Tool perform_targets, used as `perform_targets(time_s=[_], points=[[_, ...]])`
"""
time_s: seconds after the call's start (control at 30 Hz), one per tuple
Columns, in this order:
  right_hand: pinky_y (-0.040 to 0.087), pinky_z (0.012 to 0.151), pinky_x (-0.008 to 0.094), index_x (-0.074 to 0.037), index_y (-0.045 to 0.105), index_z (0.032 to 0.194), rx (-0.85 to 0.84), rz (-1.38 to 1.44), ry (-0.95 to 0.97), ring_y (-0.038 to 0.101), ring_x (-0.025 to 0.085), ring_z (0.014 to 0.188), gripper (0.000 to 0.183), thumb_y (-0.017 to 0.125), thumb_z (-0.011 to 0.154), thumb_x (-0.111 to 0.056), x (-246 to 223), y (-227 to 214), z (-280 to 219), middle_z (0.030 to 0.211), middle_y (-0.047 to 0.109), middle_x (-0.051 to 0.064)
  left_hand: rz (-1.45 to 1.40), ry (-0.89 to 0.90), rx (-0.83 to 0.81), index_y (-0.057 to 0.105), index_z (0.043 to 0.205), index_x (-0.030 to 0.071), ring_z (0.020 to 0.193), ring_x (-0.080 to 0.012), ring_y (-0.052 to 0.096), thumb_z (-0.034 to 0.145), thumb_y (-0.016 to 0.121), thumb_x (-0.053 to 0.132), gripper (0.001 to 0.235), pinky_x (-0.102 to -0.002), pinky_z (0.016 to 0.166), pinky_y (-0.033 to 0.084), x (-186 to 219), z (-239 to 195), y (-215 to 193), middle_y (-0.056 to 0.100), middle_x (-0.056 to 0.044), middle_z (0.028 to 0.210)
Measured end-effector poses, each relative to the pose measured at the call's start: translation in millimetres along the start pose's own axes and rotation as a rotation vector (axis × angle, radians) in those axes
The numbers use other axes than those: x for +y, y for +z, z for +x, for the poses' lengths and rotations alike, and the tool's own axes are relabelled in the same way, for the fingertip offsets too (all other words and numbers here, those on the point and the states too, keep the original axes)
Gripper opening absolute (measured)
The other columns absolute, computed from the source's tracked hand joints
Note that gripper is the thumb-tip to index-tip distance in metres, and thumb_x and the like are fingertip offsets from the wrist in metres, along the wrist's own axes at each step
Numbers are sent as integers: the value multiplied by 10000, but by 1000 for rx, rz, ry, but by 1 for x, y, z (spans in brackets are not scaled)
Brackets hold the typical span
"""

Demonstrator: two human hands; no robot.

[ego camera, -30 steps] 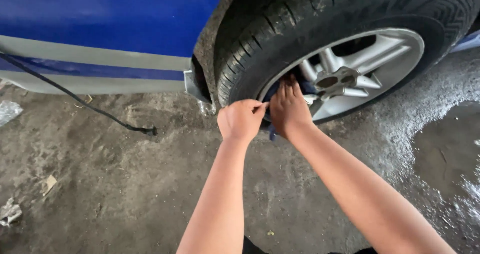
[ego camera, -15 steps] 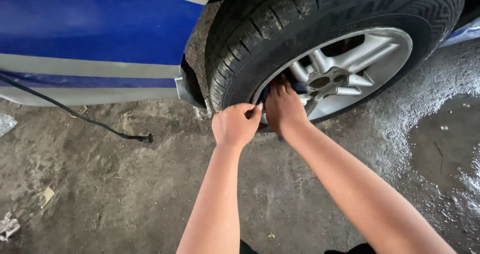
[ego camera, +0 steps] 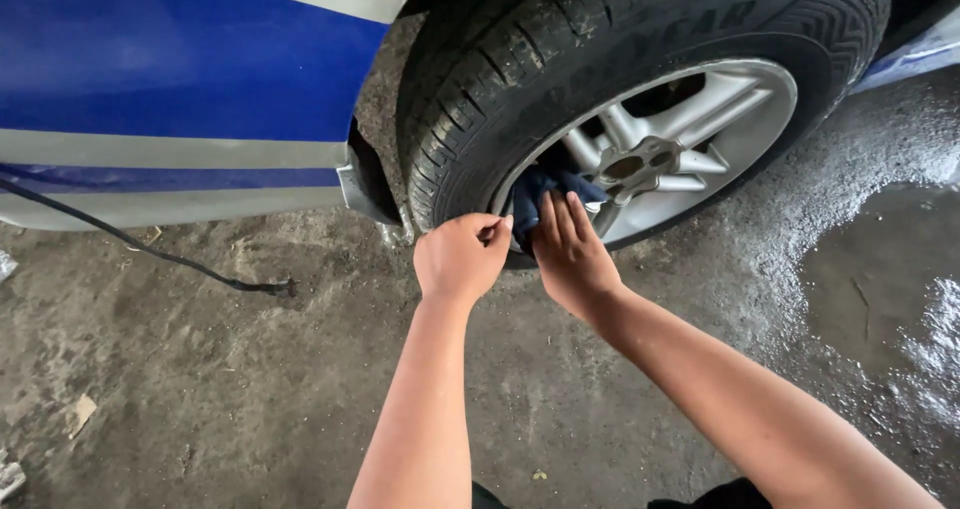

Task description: Wiping down the alloy rim of a car wheel with a blue microfiber cloth to remove dirt and moisture.

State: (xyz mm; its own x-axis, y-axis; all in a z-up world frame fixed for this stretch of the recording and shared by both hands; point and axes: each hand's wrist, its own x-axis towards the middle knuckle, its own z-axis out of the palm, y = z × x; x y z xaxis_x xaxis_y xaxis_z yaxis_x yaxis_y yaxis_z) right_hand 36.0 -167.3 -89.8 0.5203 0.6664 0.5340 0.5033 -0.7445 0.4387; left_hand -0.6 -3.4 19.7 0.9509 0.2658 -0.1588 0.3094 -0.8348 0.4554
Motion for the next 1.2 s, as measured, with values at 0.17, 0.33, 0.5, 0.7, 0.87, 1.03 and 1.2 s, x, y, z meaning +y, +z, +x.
perform_targets(time_s=[0.17,0.33,0.5,0.7,0.87,1.03,1.2], points=[[326,1233,543,20,707,1108,19,16,-13,564,389,1279,314,594,847,-112,5,6,24,1306,617,245,-16,2,-13,781,1118,362,978,-289,750,885,512,578,416,-403,976,520,-1,1,-5,801,101,984],[312,1240,534,19,732,1040,17,38,9,598,362,1213,270,560,868,-97,18,23,46,1207,681,212,-48,-13,-26,784,1118,333,984,-278,745,866,526,651,481,-390,974,525,-1,5,0,798,126,977],[564,884,461,-62,739,893,50,302,141,670,274,913,295,751,701,-286,32,44,64,839,676,55,-40,-38,-10,790,1080,359,993,-277,737,857,530,669,462,-408,971,546,1,6,0,796,122,955],[553,550,451,-107,734,925,121,260,218,651,309,833,152,691,821,-211,22,59,54,815,645,43,-49,-74,-17,793,1055,359,955,-258,740,854,511,694,482,-405,929,569,-2,6,3,788,140,862],[477,1096,524,26,701,920,424,296,-98,665,384,1051,181,535,934,-45,43,41,37,1073,683,201,-35,-73,-5,799,966,378,968,-288,726,858,494,707,462,-440,920,571,-7,13,8,784,99,834],[361,1179,584,52,646,1091,434,431,-98,609,428,1235,270,520,938,-133,28,32,22,1346,621,286,-190,-87,-50,821,972,322,1030,-320,729,912,311,700,637,-444,937,555,4,2,-10,809,93,889],[447,1070,520,6,657,1009,296,1925,1006,595,200,1038,371,576,1068,-352,-29,18,37,1071,690,117,-186,-110,30,830,828,183,980,-383,725,987,200,674,815,-482,915,534,-18,17,8,787,-101,825]])
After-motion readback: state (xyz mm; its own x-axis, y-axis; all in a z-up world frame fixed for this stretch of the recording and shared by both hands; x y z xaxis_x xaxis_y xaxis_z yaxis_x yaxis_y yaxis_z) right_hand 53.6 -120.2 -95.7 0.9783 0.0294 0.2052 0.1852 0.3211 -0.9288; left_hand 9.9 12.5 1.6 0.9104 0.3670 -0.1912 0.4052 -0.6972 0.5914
